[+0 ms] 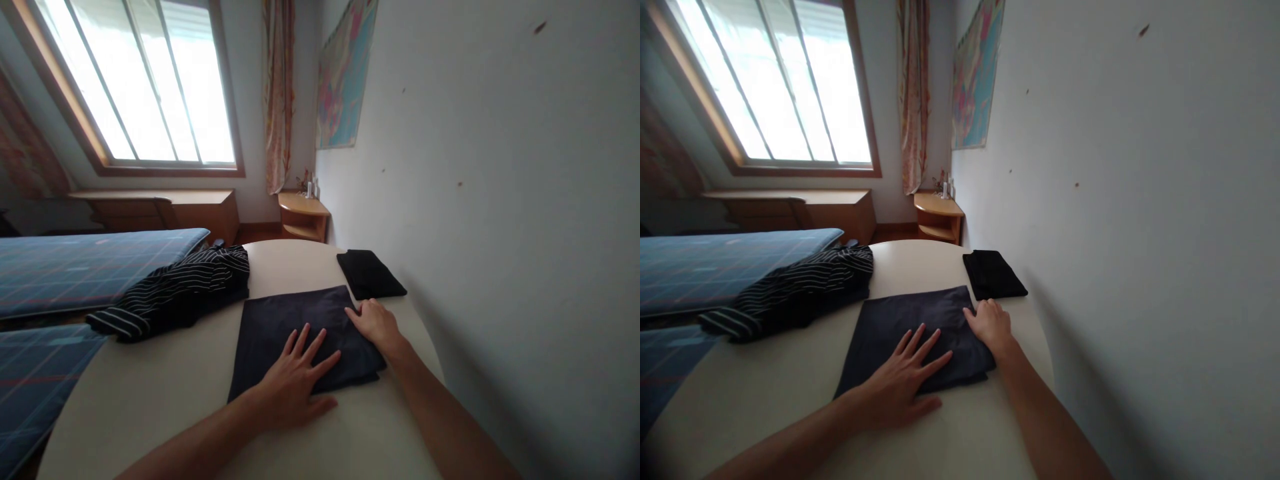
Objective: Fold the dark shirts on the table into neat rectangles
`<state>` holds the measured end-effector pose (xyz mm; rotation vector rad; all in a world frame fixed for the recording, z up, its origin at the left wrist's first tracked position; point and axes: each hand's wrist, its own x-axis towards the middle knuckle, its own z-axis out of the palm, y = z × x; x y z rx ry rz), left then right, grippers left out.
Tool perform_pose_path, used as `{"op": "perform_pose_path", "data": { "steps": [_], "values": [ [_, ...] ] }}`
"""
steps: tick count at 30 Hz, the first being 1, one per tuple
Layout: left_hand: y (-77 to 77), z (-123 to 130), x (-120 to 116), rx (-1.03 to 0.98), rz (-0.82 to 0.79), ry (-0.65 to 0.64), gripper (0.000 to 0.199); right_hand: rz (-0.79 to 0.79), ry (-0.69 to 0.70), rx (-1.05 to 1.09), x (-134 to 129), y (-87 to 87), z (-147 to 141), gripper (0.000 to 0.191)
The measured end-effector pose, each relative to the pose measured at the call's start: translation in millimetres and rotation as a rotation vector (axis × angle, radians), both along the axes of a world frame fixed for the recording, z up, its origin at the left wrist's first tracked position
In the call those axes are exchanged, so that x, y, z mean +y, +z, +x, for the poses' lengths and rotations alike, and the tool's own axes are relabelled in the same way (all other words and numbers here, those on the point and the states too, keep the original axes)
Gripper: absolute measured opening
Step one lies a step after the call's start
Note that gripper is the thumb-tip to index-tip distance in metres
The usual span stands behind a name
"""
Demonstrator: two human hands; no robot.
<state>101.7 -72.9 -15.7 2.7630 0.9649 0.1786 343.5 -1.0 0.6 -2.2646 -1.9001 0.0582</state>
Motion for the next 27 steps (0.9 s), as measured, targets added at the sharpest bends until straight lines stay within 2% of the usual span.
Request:
{"op": "perform_pose_path", "data": {
  "steps": [3, 5, 9, 12, 16, 23, 27],
  "values": [
    [3.3, 3, -6, -0.007, -0.03, -0.014, 0.074, -0.046, -0.01, -0.026, -2, 2.6, -2, 0.047],
    [7.3, 7, -6, -0.025, -0.034, 0.014, 0.065, -0.073, -0.001, -0.022, -2, 2.9, -2, 0.047],
    [11.2, 10, 7, -0.1, 0.031, 0.216, 0.049, -0.082, 0.018, -0.023, -3, 2.7, -2, 0.043],
    [4.3, 4, 23, -0.099, 0.098, 0.333, 0.062, -0.084, -0.002, -0.02, -4, 4.0, -6, 0.038],
    [-5.7, -5, 34, -0.045, 0.063, 0.359, 0.074, -0.087, -0.024, 0.006, -5, 6.3, -12, 0.033],
    [2.7, -13, 59, -0.04, 0.061, 0.389, 0.075, -0.107, -0.028, 0.046, 0, 2.2, -12, 0.036],
    [0.2, -16, 78, -0.008, 0.077, 0.364, 0.078, -0.127, -0.013, 0.02, 0, 1.1, -12, 0.039]
  ]
}}
